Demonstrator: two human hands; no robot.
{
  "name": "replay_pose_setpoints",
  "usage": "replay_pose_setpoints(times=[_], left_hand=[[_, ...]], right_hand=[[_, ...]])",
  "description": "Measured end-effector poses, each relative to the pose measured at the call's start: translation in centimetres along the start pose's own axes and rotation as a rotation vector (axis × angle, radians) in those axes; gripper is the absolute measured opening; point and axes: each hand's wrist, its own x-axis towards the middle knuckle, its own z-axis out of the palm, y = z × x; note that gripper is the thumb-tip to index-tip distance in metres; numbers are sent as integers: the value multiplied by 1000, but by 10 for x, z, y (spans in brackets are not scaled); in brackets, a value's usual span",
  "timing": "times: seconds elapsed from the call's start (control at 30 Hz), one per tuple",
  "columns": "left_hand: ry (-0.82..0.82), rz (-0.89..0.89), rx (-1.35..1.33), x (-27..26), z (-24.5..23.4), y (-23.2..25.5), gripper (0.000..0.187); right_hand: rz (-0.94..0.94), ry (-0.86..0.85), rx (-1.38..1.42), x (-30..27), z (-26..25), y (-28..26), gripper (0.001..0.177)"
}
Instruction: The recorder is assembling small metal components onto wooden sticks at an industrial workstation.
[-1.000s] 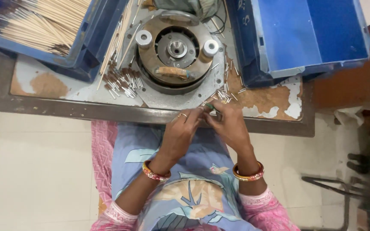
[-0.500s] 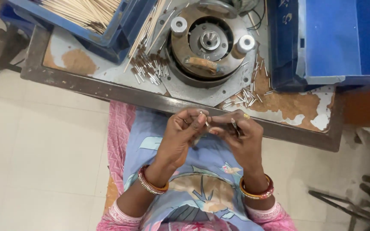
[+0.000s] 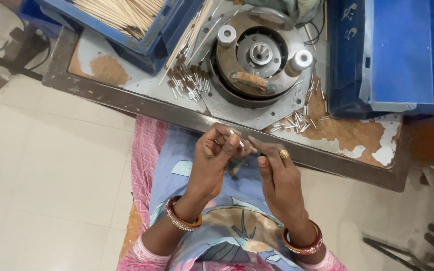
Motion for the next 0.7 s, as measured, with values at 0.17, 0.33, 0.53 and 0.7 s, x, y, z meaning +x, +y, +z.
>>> replay_pose_setpoints(times=[0.17, 0.33, 0.53, 0.7], left_hand=[[78, -23, -42, 5, -5, 3, 20], [85, -14, -16, 5, -3, 8, 21], [53, -15, 10, 7, -6, 7, 20], [-99, 109, 113, 0, -8, 1, 16]], right_hand=[[114, -24, -17, -6, 4, 5, 31], [131, -33, -8, -6, 5, 7, 30], [111, -29, 34, -9, 6, 11, 31], [128, -29, -12, -11, 10, 9, 33]])
